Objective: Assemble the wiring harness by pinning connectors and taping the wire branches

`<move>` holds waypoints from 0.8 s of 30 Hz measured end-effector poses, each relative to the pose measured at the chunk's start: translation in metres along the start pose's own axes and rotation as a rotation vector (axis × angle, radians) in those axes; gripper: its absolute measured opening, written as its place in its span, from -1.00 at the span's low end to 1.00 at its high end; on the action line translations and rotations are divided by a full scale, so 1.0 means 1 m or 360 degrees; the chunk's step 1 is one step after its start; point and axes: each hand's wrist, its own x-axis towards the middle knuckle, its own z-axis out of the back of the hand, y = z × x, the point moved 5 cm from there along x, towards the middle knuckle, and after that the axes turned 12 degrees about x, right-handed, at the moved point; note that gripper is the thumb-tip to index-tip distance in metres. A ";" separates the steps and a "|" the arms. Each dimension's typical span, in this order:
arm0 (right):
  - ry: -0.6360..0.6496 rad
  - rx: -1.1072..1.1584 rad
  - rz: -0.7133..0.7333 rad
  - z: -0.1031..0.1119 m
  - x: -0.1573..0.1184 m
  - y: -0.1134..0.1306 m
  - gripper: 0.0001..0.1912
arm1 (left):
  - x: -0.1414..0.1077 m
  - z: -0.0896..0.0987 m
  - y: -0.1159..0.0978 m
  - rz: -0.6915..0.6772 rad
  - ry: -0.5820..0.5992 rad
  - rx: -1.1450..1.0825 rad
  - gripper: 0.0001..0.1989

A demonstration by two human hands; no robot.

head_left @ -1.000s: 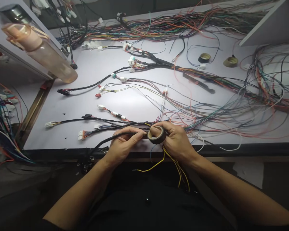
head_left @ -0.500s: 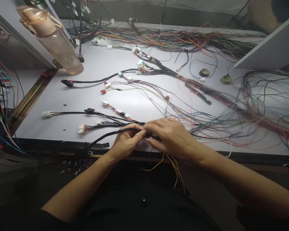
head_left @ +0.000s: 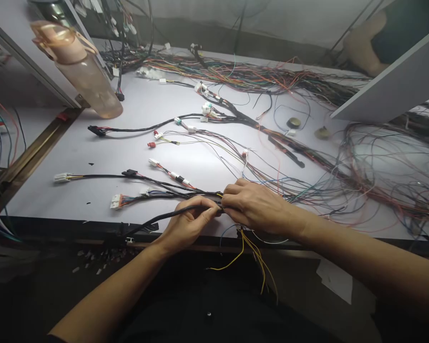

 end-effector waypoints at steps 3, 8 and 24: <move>-0.0047 -0.0023 -0.0043 -0.004 0.003 -0.004 -0.81 | 0.000 0.001 0.002 -0.0020 -0.0020 0.0086 -0.87; -0.0206 -0.0390 -0.0175 -0.006 0.012 -0.022 -0.80 | -0.003 -0.002 -0.002 -0.0090 0.0081 0.0111 -0.85; -0.0788 -0.0630 -0.0717 0.056 0.028 -0.127 -0.46 | 0.000 -0.003 0.000 0.0074 -0.0065 -0.0274 -0.81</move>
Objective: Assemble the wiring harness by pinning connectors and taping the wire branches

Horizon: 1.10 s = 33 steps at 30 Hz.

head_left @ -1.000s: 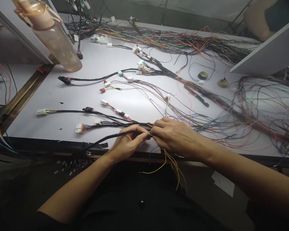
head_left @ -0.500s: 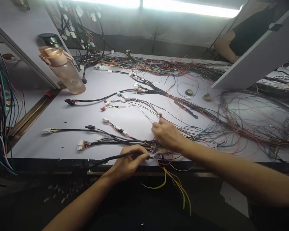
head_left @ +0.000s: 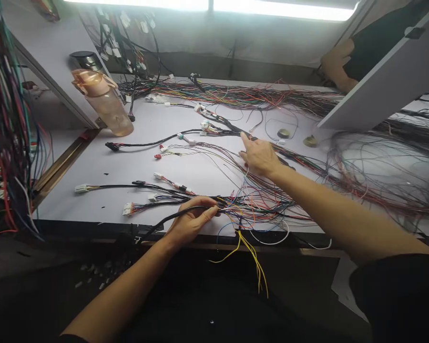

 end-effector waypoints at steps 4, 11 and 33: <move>-0.0110 0.0273 0.0347 0.005 -0.023 0.031 -0.57 | 0.000 0.001 -0.001 0.0008 -0.0048 0.0078 -0.82; 0.0082 0.0976 0.0908 0.003 -0.107 0.107 -0.59 | -0.003 0.006 -0.008 0.0055 -0.0079 0.0162 -0.71; -0.0144 0.1003 0.0807 -0.010 -0.100 0.173 -0.66 | -0.006 0.107 -0.054 0.0263 -0.0820 -0.1420 -0.55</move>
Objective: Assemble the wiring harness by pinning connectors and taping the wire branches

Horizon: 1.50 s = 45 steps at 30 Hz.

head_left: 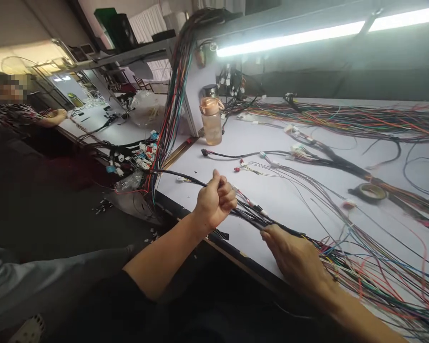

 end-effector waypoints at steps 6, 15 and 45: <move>0.0037 -0.0167 0.0250 -0.003 -0.011 0.003 -0.65 | 0.009 0.014 0.010 0.0165 -0.0013 0.0136 -0.59; -0.0009 -0.0143 0.0170 -0.013 -0.023 0.002 -0.67 | 0.047 0.053 -0.043 -0.0190 -0.0483 -0.0099 -0.56; 0.0079 -0.0070 0.0112 -0.001 -0.030 -0.020 -0.81 | 0.037 0.158 -0.102 -0.0197 -0.0481 0.0648 -0.79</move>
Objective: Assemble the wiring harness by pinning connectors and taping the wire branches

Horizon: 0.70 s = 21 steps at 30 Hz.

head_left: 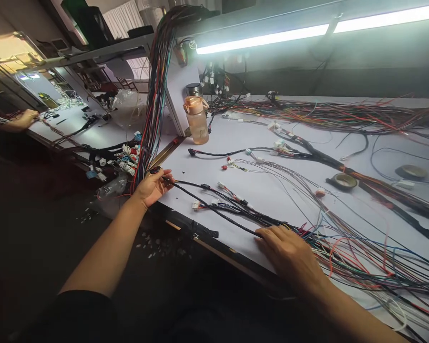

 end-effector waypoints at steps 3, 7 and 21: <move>0.0003 0.0081 0.0041 -0.003 -0.004 -0.003 -0.81 | -0.003 0.008 0.008 -0.0047 -0.0032 0.0018 -0.85; -0.0002 0.0136 0.0060 -0.005 -0.009 -0.006 -0.85 | -0.004 0.009 0.011 -0.0083 0.0013 -0.0028 -0.84; -0.0033 0.0047 0.0066 -0.002 -0.013 -0.003 -0.85 | -0.002 0.025 0.014 -0.0136 -0.0104 0.0043 -0.77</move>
